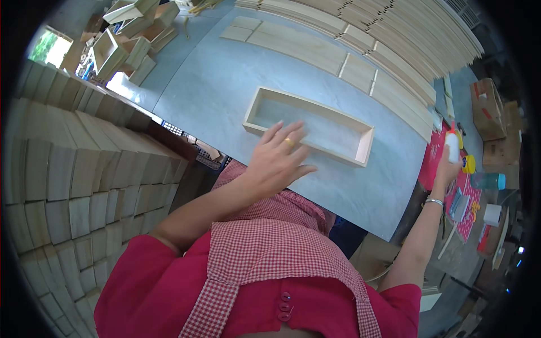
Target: The person assembles small wooden boxes by applying glue to the edges of pre-cut wooden frames and attaching wooden panels. They use a pneumatic nail gun to secure the joints and a bottle of white glue for adhesion. The process involves repeated cycles of gluing, aligning, and nailing to construct the box structure.
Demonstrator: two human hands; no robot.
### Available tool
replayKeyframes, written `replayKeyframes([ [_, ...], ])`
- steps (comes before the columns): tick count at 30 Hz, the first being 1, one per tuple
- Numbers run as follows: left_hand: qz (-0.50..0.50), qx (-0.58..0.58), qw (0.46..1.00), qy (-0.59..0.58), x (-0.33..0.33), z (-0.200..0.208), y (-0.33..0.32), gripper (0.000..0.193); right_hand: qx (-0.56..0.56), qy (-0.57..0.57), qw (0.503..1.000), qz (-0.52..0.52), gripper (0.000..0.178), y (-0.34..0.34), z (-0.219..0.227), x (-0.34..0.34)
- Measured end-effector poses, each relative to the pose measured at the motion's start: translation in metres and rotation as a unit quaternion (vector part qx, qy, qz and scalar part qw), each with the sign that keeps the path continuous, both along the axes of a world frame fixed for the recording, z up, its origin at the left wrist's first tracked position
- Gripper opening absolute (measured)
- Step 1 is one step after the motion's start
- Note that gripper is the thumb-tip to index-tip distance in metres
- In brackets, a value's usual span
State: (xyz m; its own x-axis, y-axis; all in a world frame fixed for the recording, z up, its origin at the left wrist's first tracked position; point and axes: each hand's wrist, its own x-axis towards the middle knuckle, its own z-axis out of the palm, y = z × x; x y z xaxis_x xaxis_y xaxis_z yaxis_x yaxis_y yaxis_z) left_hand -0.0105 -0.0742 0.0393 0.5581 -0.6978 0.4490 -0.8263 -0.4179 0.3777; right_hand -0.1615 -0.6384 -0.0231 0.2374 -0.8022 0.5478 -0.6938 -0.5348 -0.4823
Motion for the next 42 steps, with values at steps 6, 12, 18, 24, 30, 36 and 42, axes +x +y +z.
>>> replayKeyframes([
  [6, -0.033, 0.105, 0.994, 0.015, 0.032, 0.003, -0.027, 0.032, 0.052, -0.39, 0.912, 0.116, 0.065, 0.121, 0.112, 0.001],
  [12, -0.206, 0.337, 0.85, 0.349, 0.12, 0.055, -0.079, 0.05, 0.101, -0.465, 0.857, 0.201, 0.052, 0.19, 0.156, -0.026],
  [18, -0.057, 0.07, 0.994, 0.063, 0.117, 0.017, -0.085, 0.047, 0.206, -0.468, 0.806, 0.297, 0.046, 0.266, 0.15, 0.007],
  [24, -0.185, 0.065, 0.977, -0.088, 0.02, -0.014, -0.011, 0.049, 0.245, -0.314, 0.842, 0.363, 0.044, 0.35, 0.124, 0.06],
  [30, -0.094, 0.038, 0.994, -0.048, -0.002, -0.046, -0.035, 0.036, 0.31, -0.215, 0.795, 0.476, 0.052, 0.408, 0.094, 0.104],
  [36, -0.108, 0.011, 0.992, -0.061, -0.016, -0.065, -0.018, 0.044, 0.348, -0.18, 0.773, 0.5, 0.055, 0.416, 0.08, 0.121],
  [42, -0.12, -0.038, 0.992, -0.029, -0.015, -0.075, -0.015, 0.049, 0.287, -0.15, 0.786, 0.526, 0.056, 0.42, 0.074, 0.131],
])
